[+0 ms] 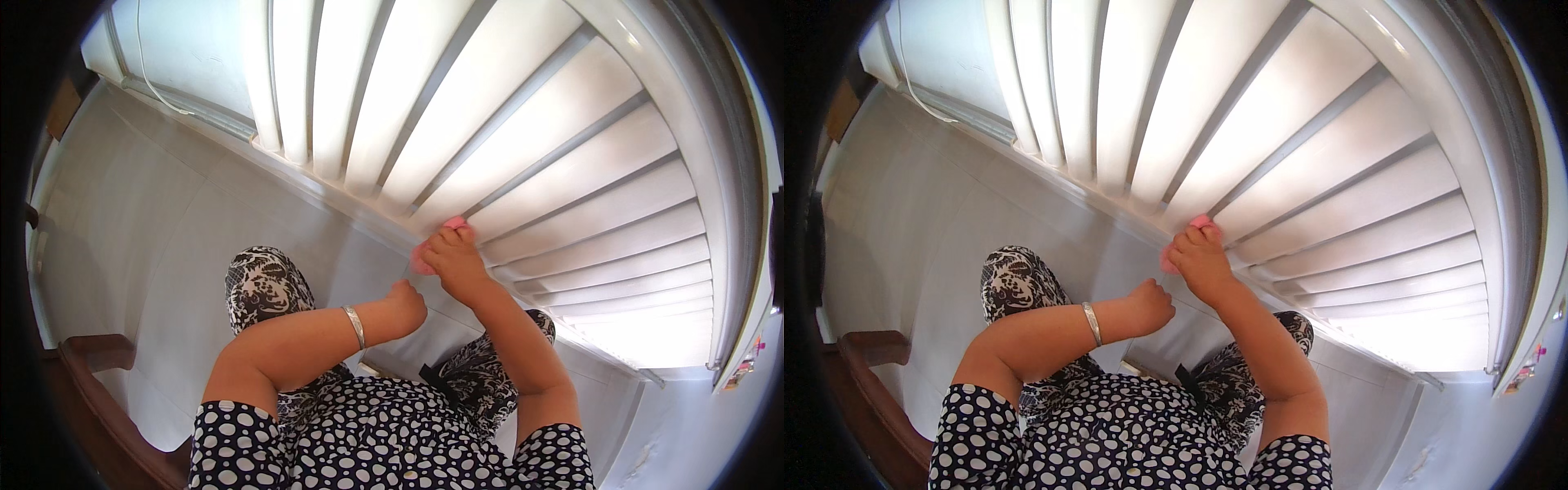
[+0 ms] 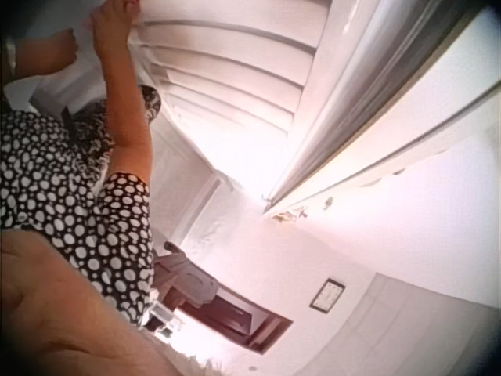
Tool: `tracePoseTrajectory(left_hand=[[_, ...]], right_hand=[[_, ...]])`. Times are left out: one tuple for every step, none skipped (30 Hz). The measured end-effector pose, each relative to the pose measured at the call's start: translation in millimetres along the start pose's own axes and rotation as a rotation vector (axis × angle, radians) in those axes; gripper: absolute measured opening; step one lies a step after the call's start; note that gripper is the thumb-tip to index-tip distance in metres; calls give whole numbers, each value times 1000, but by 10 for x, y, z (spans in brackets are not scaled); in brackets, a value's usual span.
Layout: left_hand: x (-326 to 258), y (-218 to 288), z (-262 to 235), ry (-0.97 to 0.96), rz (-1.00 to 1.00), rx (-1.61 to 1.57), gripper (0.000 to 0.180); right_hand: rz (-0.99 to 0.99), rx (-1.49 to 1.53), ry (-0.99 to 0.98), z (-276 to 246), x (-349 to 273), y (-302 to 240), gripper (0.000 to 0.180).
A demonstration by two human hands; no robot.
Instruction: The person wipes the slats of a white ceiling-mounted louvered fixture using a pink cloth. They move systematically across the slats, wiping each one individually from one end to the other.
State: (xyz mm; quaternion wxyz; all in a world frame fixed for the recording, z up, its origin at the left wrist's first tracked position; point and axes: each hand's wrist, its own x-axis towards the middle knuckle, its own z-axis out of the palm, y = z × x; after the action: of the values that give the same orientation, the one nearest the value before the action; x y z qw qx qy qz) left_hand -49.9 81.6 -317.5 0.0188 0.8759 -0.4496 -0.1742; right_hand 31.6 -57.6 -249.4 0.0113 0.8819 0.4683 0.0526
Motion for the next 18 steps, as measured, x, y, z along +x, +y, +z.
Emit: tracePoseTrajectory(left_hand=[[20, -3, 19, -3, 0, 3, 12], [5, -8, 9, -4, 14, 12, 12], [-33, -24, -16, -6, 23, 19, 11], [-57, -38, -29, -8, 33, 26, 11], [-73, -49, -3, -12, 9, 24, 11], [-44, -25, 21, -11, 6, 25, 10], [-49, -24, 73, -19, -17, 19, 10], [-55, -22, 106, 3, -9, 11, 10], [-65, -32, 127, 26, -4, 3, 9], [-65, -24, 128, 50, 12, -5, 9], [-58, -9, 122, 37, 16, -17, 9], [-45, -10, 73, 24, 15, -29, 10], [-47, -7, 35, 10, 12, -41, 10], [-59, -6, 21, 10, 10, -52, 10], [-84, -19, 25, 8, 0, -63, 11], [-89, -11, 4, 10, 5, -69, 11], [-93, 3, -19, -9, 9, -60, 11], [-105, 15, -47, -29, 8, -51, 12]], right_hand=[[13, 26, -26, -244, 25, -23, 20], [24, -71, 23, -506, 79, -15, 21], [29, -165, 74, -800, 157, 10, 22], [27, -253, 234, -1106, 198, 43, 23], [48, -333, 375, -1464, 267, 60, 25], [19, -372, 504, -1756, 247, 197, 26], [-28, -484, 622, -2080, 267, 274, 29], [19, -643, 665, -2320, 247, 282, 33], [73, -801, 706, -2569, 221, 287, 38], [209, -900, 693, -2626, 162, 270, 43], [147, -863, 695, -2644, 136, 368, 43], [82, -822, 700, -2640, 156, 471, 43], [62, -738, 661, -2560, 168, 481, 42], [40, -654, 623, -2439, 199, 471, 41], [64, -630, 570, -2286, 237, 424, 41], [83, -633, 549, -2140, 240, 387, 42], [109, -638, 542, -2036, 249, 338, 36], [133, -640, 539, -1947, 253, 302, 30]])
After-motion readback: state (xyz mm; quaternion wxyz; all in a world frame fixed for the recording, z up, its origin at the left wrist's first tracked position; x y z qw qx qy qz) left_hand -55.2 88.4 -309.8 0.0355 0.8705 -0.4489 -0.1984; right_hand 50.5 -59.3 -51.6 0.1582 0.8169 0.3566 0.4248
